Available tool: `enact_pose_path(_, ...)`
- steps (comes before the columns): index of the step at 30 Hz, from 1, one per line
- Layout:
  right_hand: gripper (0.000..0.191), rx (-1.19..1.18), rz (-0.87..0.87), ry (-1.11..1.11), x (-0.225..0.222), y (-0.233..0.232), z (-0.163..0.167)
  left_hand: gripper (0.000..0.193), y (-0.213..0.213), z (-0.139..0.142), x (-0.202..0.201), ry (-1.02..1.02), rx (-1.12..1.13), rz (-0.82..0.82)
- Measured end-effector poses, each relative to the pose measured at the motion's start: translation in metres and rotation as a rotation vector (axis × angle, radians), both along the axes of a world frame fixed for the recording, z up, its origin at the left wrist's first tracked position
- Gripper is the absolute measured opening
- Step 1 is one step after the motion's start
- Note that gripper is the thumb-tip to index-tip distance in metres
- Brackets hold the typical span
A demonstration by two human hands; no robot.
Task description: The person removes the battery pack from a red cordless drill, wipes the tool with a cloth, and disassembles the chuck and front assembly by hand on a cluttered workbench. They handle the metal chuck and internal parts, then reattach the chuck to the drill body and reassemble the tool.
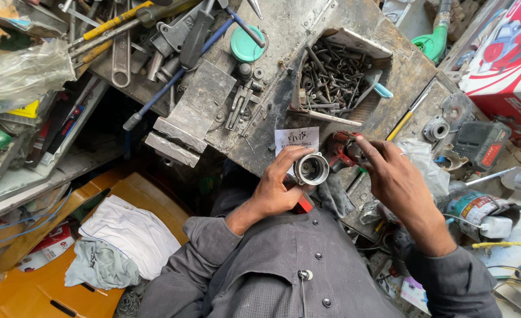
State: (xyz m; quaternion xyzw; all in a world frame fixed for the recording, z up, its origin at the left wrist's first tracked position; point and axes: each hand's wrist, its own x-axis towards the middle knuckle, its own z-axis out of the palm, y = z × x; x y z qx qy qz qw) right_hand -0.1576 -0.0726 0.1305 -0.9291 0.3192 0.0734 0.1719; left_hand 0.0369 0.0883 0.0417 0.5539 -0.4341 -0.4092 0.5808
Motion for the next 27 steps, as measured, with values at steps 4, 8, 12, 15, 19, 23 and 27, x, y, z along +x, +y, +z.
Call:
enact_pose_path(4,0.053,-0.029,0.042,-0.011,0.003,0.000,0.002,0.073,-0.002,-0.002,-0.001,-0.004,0.000,-0.004)
enact_pose_path(8,0.059,0.002,0.052,-0.023,0.005,-0.002,0.002,0.073,-0.004,-0.001,-0.002,-0.009,-0.006,-0.010)
enact_pose_path(12,0.062,0.007,-0.008,0.046,0.004,-0.004,-0.002,0.071,-0.008,0.001,-0.006,-0.016,-0.003,-0.007)
enact_pose_path(15,0.064,0.006,-0.001,0.067,0.000,-0.005,-0.003,0.068,-0.011,0.003,-0.011,-0.040,-0.020,0.002)
enact_pose_path(19,0.069,-0.023,0.044,0.039,-0.004,-0.005,-0.002,0.067,-0.014,0.004,-0.017,-0.056,-0.002,-0.014)
enact_pose_path(23,0.059,0.002,-0.032,0.022,-0.003,-0.008,-0.003,0.067,-0.016,0.003,-0.021,-0.048,-0.001,-0.033)
enact_pose_path(27,0.050,0.040,-0.126,0.196,-0.004,-0.009,-0.004,0.067,-0.017,0.003,-0.023,-0.059,0.009,-0.037)
